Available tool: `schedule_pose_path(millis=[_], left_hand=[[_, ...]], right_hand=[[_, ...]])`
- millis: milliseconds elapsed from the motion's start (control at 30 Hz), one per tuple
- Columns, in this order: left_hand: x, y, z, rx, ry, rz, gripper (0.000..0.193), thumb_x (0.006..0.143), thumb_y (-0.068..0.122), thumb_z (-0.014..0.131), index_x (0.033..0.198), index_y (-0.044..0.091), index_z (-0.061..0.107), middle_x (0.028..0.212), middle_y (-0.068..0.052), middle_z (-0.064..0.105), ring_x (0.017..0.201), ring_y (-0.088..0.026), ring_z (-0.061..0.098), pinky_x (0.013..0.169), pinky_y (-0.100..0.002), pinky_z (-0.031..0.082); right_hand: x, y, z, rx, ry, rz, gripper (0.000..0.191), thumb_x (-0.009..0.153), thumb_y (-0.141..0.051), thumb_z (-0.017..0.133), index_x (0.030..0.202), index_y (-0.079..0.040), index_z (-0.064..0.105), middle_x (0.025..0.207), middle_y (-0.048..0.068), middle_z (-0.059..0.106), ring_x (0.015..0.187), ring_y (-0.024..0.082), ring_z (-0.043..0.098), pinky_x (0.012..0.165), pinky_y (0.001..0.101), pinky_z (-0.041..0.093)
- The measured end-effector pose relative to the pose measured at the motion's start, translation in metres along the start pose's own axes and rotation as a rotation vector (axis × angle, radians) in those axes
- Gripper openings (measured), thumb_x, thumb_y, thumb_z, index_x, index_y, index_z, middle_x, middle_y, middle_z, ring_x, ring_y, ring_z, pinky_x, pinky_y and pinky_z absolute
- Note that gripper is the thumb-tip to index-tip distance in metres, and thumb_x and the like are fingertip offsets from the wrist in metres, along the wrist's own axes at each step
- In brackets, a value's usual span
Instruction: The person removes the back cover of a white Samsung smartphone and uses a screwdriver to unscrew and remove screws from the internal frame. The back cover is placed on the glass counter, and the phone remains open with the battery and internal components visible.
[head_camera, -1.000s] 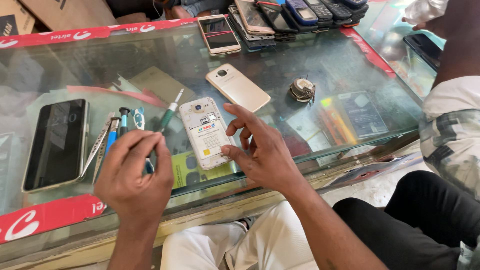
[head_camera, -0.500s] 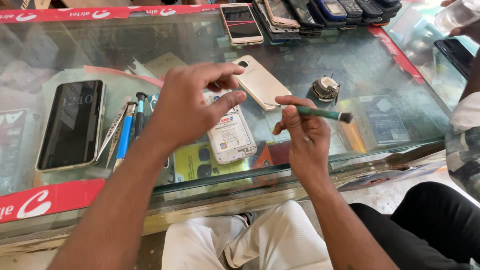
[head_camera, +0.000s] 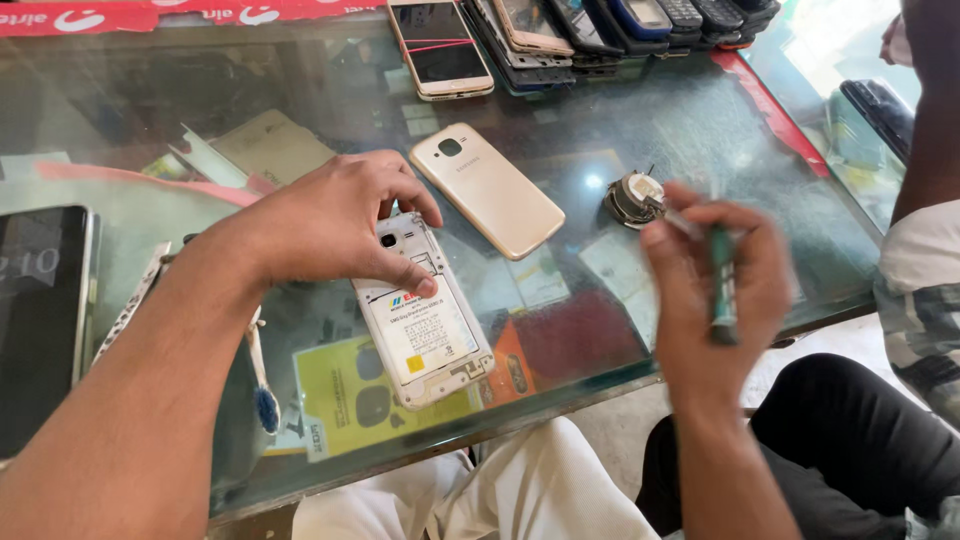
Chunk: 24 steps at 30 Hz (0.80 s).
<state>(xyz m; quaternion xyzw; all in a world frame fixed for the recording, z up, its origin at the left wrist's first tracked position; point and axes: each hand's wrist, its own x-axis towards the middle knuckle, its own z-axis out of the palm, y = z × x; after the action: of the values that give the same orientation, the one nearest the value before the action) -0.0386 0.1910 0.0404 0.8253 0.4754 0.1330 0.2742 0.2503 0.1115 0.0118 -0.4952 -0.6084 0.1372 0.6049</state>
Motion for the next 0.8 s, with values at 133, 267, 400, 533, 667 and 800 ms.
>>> schedule_pose_path(millis=[133, 267, 400, 533, 667, 800], left_hand=[[0.004, 0.009, 0.005, 0.001, -0.007, -0.010, 0.063, 0.050, 0.039, 0.098, 0.105, 0.015, 0.078, 0.105, -0.005, 0.066, 0.096, -0.023, 0.066, 0.082, -0.038, 0.054], [0.005, 0.014, 0.006, -0.033, 0.002, -0.012, 0.065, 0.047, 0.038, 0.098, 0.105, 0.016, 0.078, 0.104, -0.005, 0.066, 0.096, -0.022, 0.067, 0.082, -0.038, 0.054], [0.003, 0.013, 0.006, -0.040, 0.002, -0.005, 0.063, 0.046, 0.035, 0.096, 0.104, 0.015, 0.078, 0.104, -0.005, 0.067, 0.096, -0.022, 0.067, 0.081, -0.038, 0.054], [0.006, 0.011, 0.008, -0.022, 0.004, 0.008, 0.063, 0.049, 0.039, 0.099, 0.103, 0.015, 0.078, 0.102, -0.005, 0.066, 0.095, -0.022, 0.066, 0.080, -0.038, 0.054], [0.006, 0.006, 0.013, 0.003, 0.010, 0.041, 0.064, 0.052, 0.043, 0.096, 0.107, 0.016, 0.076, 0.111, -0.005, 0.064, 0.099, -0.023, 0.065, 0.084, -0.039, 0.054], [0.010, 0.002, 0.027, 0.064, 0.154, 0.316, 0.064, 0.074, 0.059, 0.081, 0.127, 0.022, 0.075, 0.132, -0.010, 0.058, 0.122, -0.031, 0.054, 0.100, -0.048, 0.042]], right_hand=[[0.053, 0.028, -0.023, -0.766, -0.165, -0.009, 0.063, 0.085, -0.039, 0.094, 0.110, 0.002, 0.053, 0.109, 0.025, 0.071, 0.091, 0.035, 0.071, 0.082, 0.0485, 0.054], [0.068, 0.043, -0.013, -0.913, -0.357, 0.185, 0.064, 0.080, -0.050, 0.091, 0.107, -0.004, 0.055, 0.088, 0.021, 0.074, 0.083, 0.035, 0.072, 0.081, 0.0474, 0.056], [0.065, 0.044, -0.012, -0.592, -0.440, 0.069, 0.051, 0.077, -0.029, 0.093, 0.097, -0.006, 0.052, 0.103, 0.015, 0.078, 0.093, 0.025, 0.076, 0.085, 0.0393, 0.058], [0.064, 0.049, -0.016, -0.222, -0.620, 0.014, 0.053, 0.069, -0.012, 0.094, 0.094, -0.008, 0.047, 0.119, 0.015, 0.078, 0.107, 0.020, 0.075, 0.091, 0.0349, 0.059], [0.065, 0.051, -0.017, 0.058, -0.763, 0.020, 0.055, 0.072, -0.008, 0.090, 0.103, -0.011, 0.044, 0.135, 0.017, 0.072, 0.121, 0.020, 0.068, 0.102, 0.0354, 0.058], [0.051, 0.046, -0.021, -0.011, -0.659, -0.086, 0.062, 0.069, -0.007, 0.094, 0.107, -0.009, 0.045, 0.140, 0.021, 0.066, 0.135, 0.024, 0.061, 0.112, 0.0383, 0.050]])
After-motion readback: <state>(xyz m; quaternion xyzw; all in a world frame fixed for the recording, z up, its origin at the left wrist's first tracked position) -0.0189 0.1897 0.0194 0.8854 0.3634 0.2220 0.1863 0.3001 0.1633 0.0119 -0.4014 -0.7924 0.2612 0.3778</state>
